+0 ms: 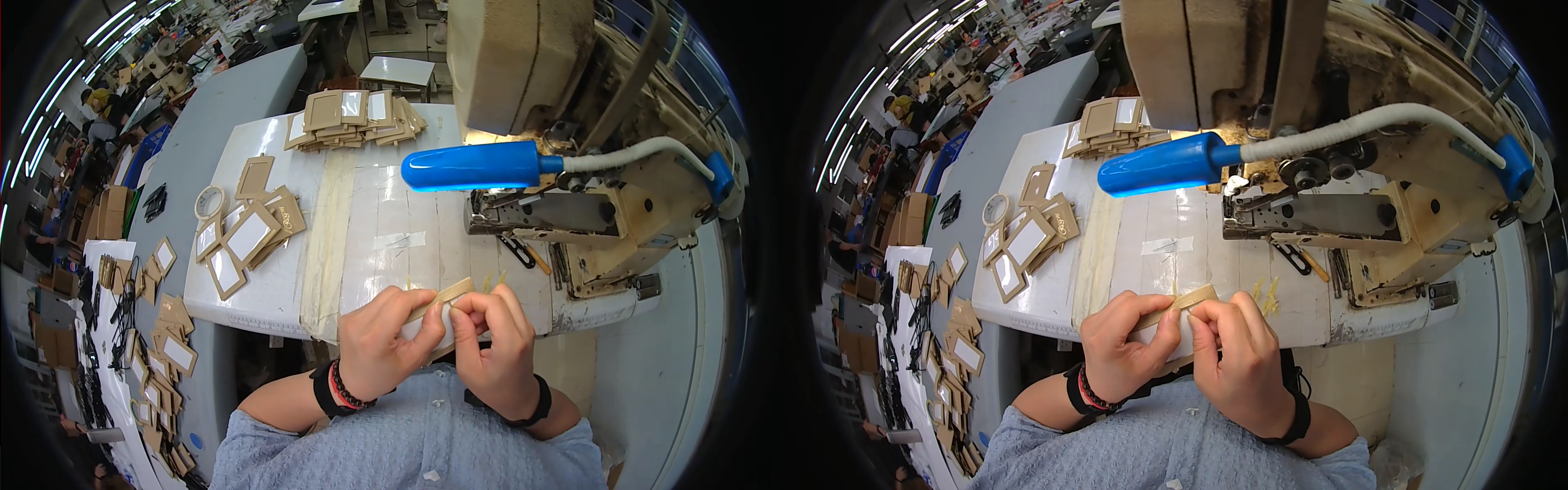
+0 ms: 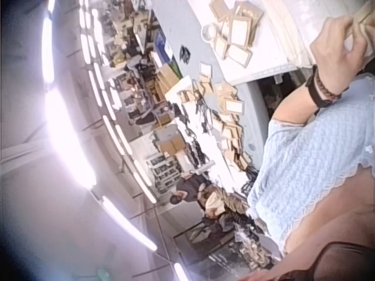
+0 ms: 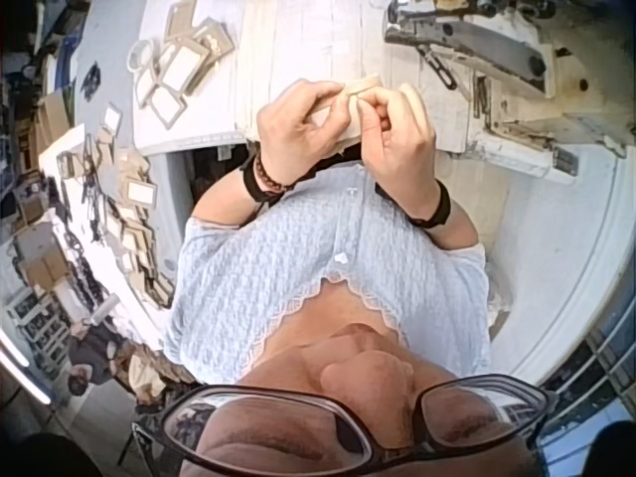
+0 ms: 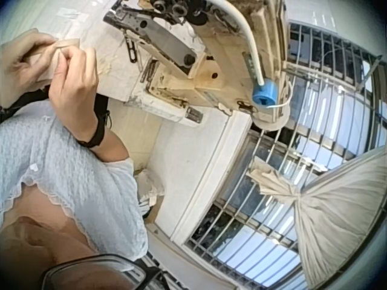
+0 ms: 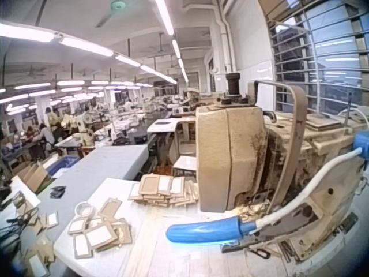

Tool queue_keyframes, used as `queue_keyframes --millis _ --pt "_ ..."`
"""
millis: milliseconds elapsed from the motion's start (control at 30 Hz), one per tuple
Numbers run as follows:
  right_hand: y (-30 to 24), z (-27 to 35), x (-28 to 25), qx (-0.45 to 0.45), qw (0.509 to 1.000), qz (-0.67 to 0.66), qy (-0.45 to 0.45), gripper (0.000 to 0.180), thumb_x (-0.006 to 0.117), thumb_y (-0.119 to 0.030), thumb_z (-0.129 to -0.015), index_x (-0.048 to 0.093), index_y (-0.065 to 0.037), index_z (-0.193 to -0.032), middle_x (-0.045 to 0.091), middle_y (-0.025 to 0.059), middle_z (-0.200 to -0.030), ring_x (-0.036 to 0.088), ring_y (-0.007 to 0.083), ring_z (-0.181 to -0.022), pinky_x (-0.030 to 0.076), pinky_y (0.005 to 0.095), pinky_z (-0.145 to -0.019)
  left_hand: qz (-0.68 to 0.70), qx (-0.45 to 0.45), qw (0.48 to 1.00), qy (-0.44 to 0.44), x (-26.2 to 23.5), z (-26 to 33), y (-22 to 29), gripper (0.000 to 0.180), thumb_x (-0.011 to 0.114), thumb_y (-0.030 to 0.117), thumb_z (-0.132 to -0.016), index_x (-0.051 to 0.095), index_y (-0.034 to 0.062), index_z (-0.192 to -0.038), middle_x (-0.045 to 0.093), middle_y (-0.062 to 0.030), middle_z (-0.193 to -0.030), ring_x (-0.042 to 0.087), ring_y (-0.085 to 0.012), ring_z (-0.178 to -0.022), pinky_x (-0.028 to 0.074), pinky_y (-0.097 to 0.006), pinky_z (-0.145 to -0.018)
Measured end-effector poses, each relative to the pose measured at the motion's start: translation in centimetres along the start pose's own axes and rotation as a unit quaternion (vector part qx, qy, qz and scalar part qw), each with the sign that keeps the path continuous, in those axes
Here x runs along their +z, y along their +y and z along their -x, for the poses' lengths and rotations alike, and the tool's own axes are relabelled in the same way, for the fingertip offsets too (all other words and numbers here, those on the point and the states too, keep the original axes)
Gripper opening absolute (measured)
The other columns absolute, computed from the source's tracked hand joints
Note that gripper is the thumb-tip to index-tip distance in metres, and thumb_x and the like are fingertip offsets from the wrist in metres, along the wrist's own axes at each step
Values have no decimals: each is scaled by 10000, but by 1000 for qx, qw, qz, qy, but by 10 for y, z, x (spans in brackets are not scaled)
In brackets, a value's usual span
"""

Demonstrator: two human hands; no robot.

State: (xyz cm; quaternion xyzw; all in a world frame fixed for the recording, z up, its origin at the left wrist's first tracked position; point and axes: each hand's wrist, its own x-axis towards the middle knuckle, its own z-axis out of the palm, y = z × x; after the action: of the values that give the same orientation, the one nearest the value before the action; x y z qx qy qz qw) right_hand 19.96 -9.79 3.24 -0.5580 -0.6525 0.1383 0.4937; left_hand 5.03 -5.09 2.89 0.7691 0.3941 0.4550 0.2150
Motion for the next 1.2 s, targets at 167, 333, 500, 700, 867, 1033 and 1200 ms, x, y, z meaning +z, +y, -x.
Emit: queue_keyframes --millis 167,333,500,700,867,1033,1200 --pt "0 0 1 8 1000 1 0 66 631 35 -868 575 19 -897 520 95 -774 548 182 -561 455 301 -503 4 4 1000 2 0 0 -1 140 742 45 -779 684 2 -899 637 -101 -699 619 -175 -574 466 -270 -515" --pt "-2 0 2 22 1000 0 2 74 647 43 -858 587 20 -895 546 89 -776 574 158 -597 488 265 -551 6 29 999 25 2 0 -4 133 744 77 -793 677 29 -898 609 -81 -671 582 -185 -523 440 -290 -466" --pt "1 0 6 -14 1000 -5 25 73 625 31 -878 561 14 -910 513 91 -778 519 186 -566 435 308 -499 -7 31 999 22 0 1 0 148 746 39 -773 684 11 -904 622 -91 -677 592 -167 -538 439 -272 -483" --pt "2 2 8 -28 998 -2 54 78 636 25 -877 569 5 -911 517 88 -768 512 188 -575 432 306 -504 2 62 997 39 1 3 0 178 753 39 -779 678 9 -937 600 -81 -654 571 -162 -511 421 -267 -456" --pt "3 3 11 -36 997 -1 73 76 640 19 -878 577 0 -915 514 85 -757 498 187 -576 427 306 -505 -14 74 996 41 0 3 2 187 756 46 -784 677 11 -950 586 -73 -638 553 -148 -495 410 -261 -445" --pt "4 4 12 -40 996 5 75 81 639 16 -882 574 -1 -928 518 87 -768 485 187 -588 421 303 -507 -13 83 995 46 0 3 2 195 758 47 -784 677 9 -958 580 -71 -628 544 -144 -487 404 -259 -438" --pt "1 2 11 -45 996 7 75 80 635 14 -889 570 1 -934 522 84 -776 486 185 -593 421 301 -508 -6 83 995 51 0 3 0 200 761 39 -781 677 5 -959 589 -73 -632 551 -145 -493 410 -258 -443"
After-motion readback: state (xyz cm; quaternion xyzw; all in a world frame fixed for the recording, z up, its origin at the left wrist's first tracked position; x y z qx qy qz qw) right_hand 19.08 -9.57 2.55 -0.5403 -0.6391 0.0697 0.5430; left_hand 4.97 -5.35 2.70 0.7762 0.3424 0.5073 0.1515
